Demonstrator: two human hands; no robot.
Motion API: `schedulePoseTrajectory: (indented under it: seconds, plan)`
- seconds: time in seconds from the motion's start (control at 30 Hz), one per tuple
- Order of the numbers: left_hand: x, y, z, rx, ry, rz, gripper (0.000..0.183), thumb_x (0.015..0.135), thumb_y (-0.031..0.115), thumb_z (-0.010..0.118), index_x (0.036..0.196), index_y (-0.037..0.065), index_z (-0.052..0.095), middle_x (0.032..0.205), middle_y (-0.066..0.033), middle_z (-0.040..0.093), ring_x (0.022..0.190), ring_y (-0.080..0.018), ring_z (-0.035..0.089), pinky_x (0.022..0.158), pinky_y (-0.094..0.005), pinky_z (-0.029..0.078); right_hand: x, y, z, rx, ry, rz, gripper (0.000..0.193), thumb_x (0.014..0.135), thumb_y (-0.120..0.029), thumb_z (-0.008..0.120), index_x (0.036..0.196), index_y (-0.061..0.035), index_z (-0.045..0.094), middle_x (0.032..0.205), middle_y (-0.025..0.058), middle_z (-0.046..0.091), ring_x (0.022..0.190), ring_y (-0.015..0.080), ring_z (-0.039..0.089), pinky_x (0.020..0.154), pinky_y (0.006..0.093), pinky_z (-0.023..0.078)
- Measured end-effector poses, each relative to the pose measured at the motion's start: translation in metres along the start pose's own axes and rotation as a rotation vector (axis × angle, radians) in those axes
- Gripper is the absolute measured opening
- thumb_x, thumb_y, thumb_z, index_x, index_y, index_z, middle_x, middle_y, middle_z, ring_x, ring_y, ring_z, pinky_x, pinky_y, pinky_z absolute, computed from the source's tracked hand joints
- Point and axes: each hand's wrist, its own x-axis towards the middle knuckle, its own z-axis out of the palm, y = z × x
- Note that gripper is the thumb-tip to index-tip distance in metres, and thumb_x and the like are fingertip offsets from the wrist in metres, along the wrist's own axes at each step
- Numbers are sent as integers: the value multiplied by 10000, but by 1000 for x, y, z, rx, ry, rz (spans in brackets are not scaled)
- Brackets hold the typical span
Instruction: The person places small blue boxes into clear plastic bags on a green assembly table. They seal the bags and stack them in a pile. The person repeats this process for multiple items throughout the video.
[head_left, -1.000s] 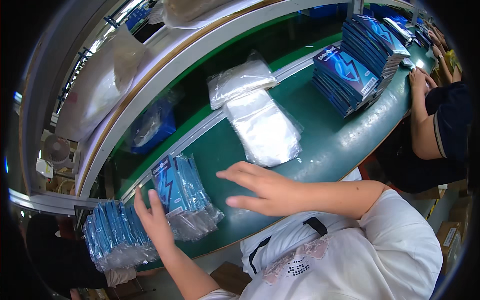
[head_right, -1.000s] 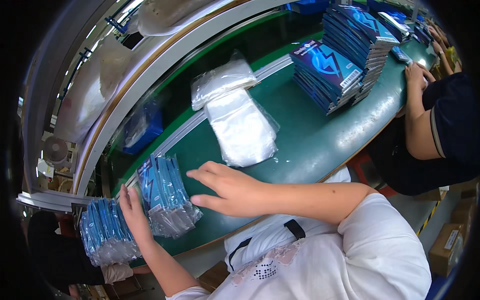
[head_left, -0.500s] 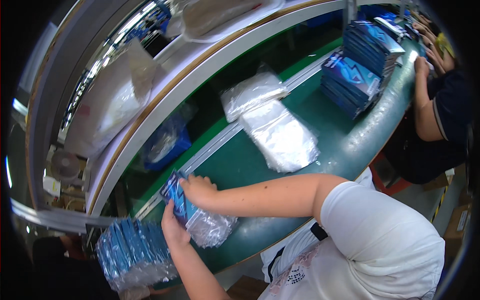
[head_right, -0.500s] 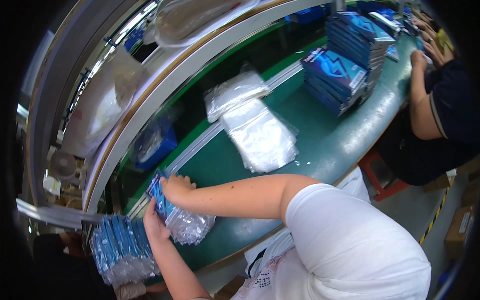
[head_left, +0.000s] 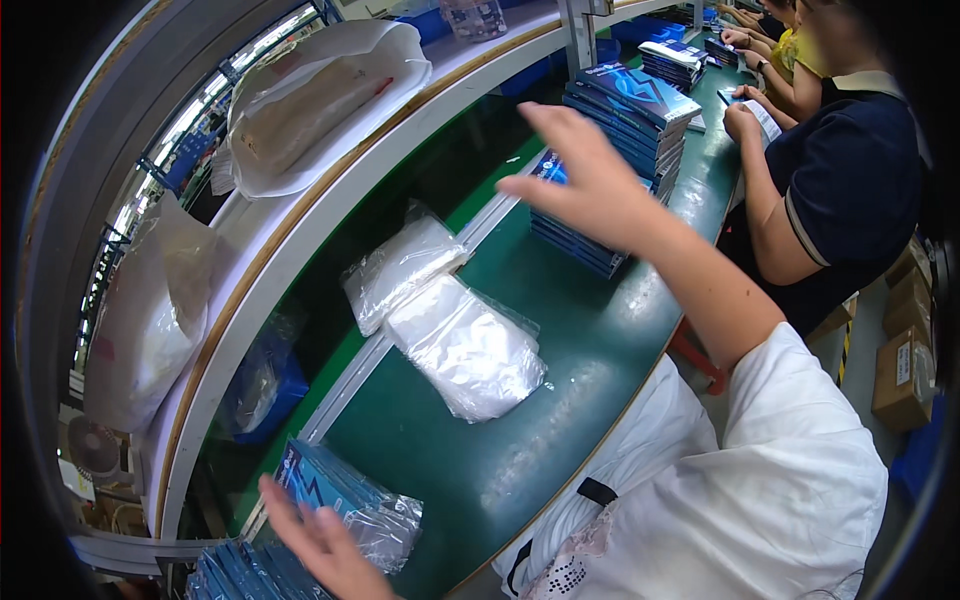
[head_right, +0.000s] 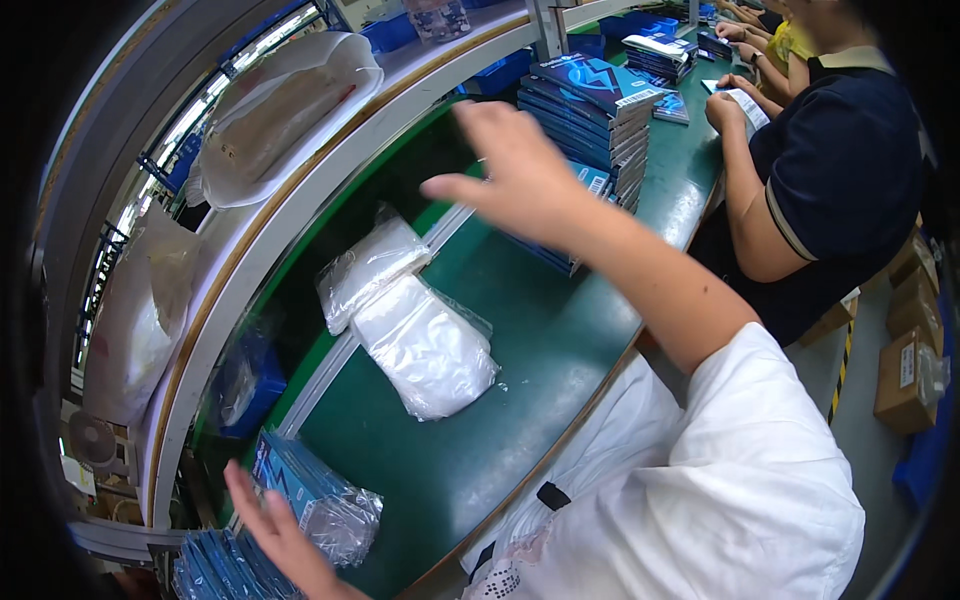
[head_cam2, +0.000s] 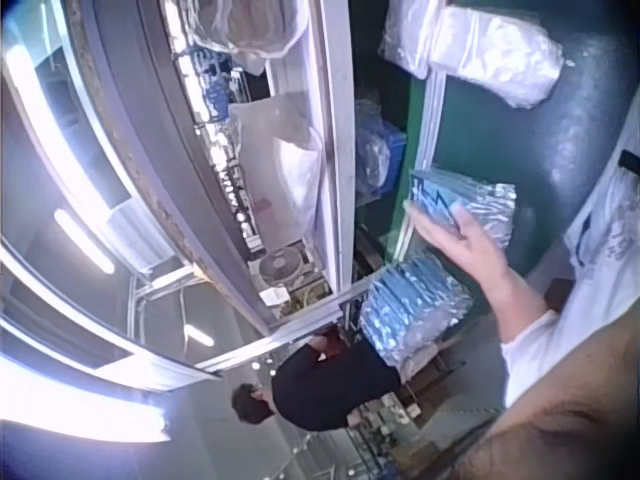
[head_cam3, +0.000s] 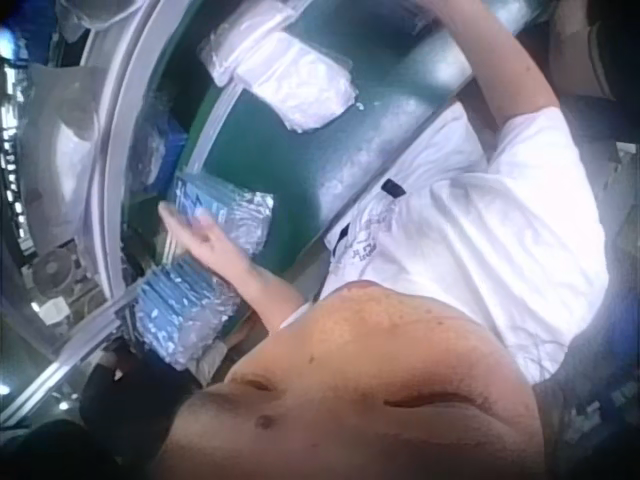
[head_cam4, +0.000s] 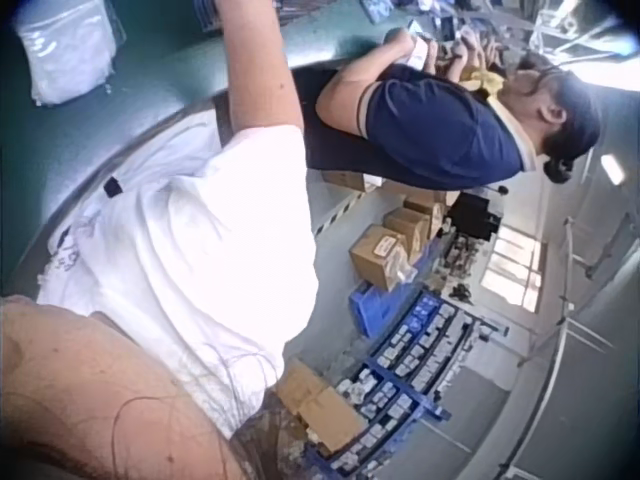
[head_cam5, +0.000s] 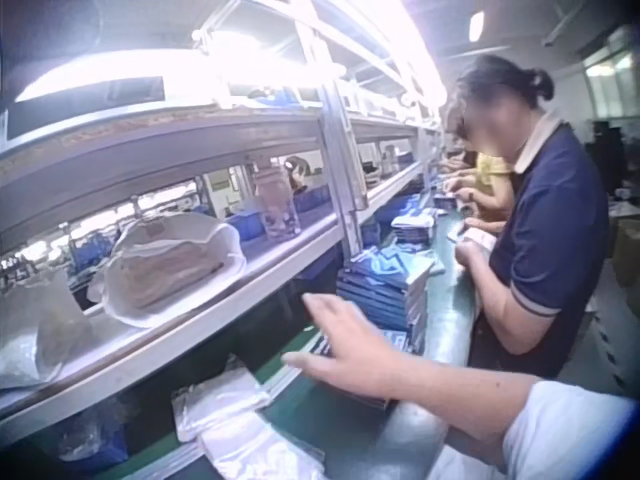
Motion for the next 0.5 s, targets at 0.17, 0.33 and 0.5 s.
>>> schedulePoseTrajectory:
  seconds: [0.17,0.33,0.5]
  plan:
    - [-4,34,83,272,-708,500,387,818,48,571,1206,37,569,1314,-157,476,1214,-339,445,1040,-449,303,-42,63,4,-546,-250,39,706,764,-364,696,1308,12,451,1279,272,454,1233,393,399,1045,428,322]
    - [0,16,118,437,-854,576,367,726,-34,579,1071,73,643,1114,-93,582,1052,-289,523,957,-461,353,-40,22,-6,-194,-270,16,625,669,-288,757,1220,-64,564,1147,209,521,1098,352,481,938,414,402]
    - [2,21,126,347,-712,457,236,788,-25,587,1011,26,643,940,-126,560,912,-295,548,803,-371,443,-59,-6,-17,214,-96,-21,660,660,-263,775,1243,-70,534,1111,174,520,1048,318,517,887,365,436]
